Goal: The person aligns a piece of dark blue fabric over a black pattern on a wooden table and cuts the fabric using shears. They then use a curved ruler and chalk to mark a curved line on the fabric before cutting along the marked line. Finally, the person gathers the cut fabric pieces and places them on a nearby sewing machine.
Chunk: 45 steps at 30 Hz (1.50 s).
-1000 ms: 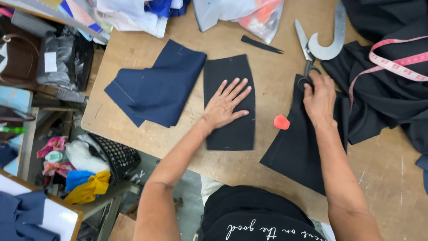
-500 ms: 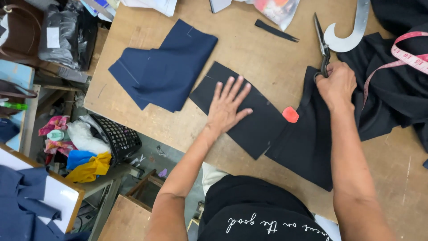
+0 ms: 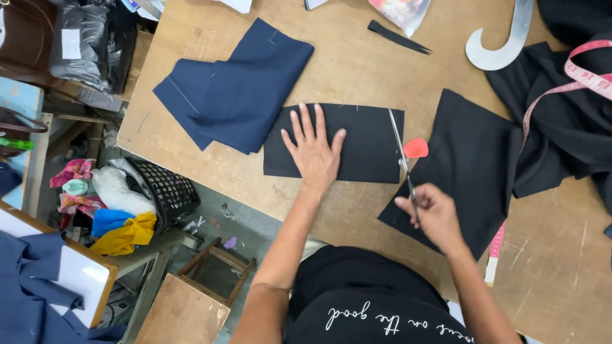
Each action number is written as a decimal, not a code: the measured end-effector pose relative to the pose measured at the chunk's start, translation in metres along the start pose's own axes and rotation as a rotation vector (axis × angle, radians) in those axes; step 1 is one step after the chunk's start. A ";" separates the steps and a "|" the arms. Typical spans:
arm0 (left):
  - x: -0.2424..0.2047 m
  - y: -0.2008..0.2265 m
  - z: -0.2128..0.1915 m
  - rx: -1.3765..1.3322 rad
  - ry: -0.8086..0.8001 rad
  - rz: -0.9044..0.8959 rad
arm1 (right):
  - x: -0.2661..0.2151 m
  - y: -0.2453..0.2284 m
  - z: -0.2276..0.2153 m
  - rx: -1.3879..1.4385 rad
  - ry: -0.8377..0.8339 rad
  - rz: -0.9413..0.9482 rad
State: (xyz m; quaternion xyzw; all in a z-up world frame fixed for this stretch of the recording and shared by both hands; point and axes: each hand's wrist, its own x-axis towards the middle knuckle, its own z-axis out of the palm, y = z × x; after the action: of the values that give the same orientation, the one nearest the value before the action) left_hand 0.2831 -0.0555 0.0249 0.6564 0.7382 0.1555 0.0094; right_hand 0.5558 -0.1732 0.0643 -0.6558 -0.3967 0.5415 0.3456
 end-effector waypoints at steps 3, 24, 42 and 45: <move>0.023 -0.028 -0.010 0.078 0.066 0.012 | -0.020 0.024 0.000 0.062 0.030 0.080; -0.026 0.037 0.008 -0.182 -0.159 0.429 | -0.054 0.044 -0.034 0.055 0.140 0.081; 0.000 -0.101 -0.031 -0.285 0.337 -0.291 | -0.044 0.017 -0.003 -0.073 -0.040 0.189; 0.006 -0.109 -0.025 -0.311 0.309 -0.266 | -0.045 0.009 -0.001 -0.142 -0.047 0.165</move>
State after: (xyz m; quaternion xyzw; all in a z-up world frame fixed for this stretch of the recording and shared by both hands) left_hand 0.1715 -0.0647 0.0236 0.5127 0.7778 0.3632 0.0178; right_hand 0.5539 -0.2178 0.0765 -0.6961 -0.3864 0.5541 0.2431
